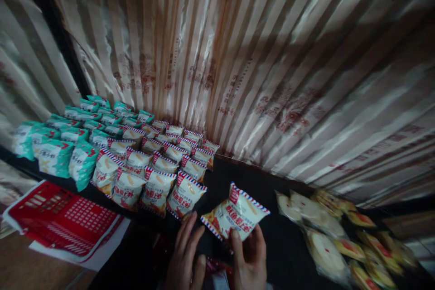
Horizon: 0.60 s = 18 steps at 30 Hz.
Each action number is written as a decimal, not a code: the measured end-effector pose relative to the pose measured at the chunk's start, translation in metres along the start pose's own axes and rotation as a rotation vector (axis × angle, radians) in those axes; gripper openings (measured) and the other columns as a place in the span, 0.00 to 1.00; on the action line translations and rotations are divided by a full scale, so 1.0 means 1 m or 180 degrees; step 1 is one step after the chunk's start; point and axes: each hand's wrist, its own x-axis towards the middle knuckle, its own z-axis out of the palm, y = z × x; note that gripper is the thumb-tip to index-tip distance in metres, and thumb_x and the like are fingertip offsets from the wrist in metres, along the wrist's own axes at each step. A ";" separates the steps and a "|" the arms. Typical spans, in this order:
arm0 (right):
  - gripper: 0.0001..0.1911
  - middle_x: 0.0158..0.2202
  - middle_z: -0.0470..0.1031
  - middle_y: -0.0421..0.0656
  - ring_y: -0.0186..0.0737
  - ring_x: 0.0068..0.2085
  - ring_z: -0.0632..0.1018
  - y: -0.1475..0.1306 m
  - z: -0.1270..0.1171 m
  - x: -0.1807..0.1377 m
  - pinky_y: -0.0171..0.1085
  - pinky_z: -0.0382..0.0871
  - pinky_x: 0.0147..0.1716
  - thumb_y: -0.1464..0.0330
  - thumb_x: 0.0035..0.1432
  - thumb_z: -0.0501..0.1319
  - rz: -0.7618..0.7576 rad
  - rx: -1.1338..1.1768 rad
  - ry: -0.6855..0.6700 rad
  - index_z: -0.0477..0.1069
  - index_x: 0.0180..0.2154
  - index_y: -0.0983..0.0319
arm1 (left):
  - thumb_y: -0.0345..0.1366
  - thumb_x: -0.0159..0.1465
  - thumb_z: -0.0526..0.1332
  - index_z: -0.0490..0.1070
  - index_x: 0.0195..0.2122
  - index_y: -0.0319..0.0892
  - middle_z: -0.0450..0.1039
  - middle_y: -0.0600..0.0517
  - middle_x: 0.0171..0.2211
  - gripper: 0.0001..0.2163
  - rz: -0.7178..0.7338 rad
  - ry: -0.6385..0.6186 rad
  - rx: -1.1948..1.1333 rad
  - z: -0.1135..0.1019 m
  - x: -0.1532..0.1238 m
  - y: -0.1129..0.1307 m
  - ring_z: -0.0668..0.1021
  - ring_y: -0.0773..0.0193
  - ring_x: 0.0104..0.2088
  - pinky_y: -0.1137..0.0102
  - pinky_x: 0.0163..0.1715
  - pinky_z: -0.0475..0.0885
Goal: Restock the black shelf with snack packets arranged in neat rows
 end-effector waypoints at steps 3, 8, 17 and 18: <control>0.47 0.49 0.75 0.49 0.51 0.47 0.76 0.018 0.002 -0.038 0.43 0.74 0.42 0.53 0.46 0.65 0.0252 0.0206 -0.0399 0.48 0.62 0.60 | 0.40 0.67 0.45 0.57 0.61 0.49 0.54 0.48 0.64 0.20 -0.0744 0.0159 -0.0264 -0.017 -0.037 -0.012 0.63 0.55 0.61 0.60 0.53 0.69; 0.44 0.53 0.71 0.51 0.50 0.51 0.74 0.011 0.028 -0.077 0.43 0.72 0.46 0.53 0.46 0.65 0.0495 0.0093 -0.0713 0.51 0.61 0.61 | 0.40 0.67 0.47 0.54 0.61 0.48 0.55 0.47 0.63 0.21 -0.1183 0.0062 -0.0567 -0.040 -0.058 -0.020 0.62 0.57 0.62 0.59 0.57 0.65; 0.41 0.52 0.72 0.52 0.50 0.51 0.74 0.001 0.044 -0.103 0.44 0.69 0.49 0.53 0.45 0.65 0.0487 0.0013 -0.0731 0.57 0.57 0.64 | 0.37 0.64 0.51 0.61 0.55 0.42 0.63 0.43 0.56 0.18 -0.1549 0.0369 -0.1023 -0.068 -0.043 -0.013 0.71 0.58 0.54 0.64 0.48 0.73; 0.40 0.51 0.72 0.51 0.50 0.51 0.74 0.003 0.043 -0.104 0.44 0.69 0.49 0.53 0.45 0.64 0.0455 -0.0068 -0.0713 0.58 0.56 0.64 | 0.35 0.63 0.50 0.62 0.55 0.43 0.62 0.43 0.57 0.18 -0.1503 0.0309 -0.0957 -0.070 -0.044 -0.013 0.70 0.58 0.55 0.64 0.48 0.73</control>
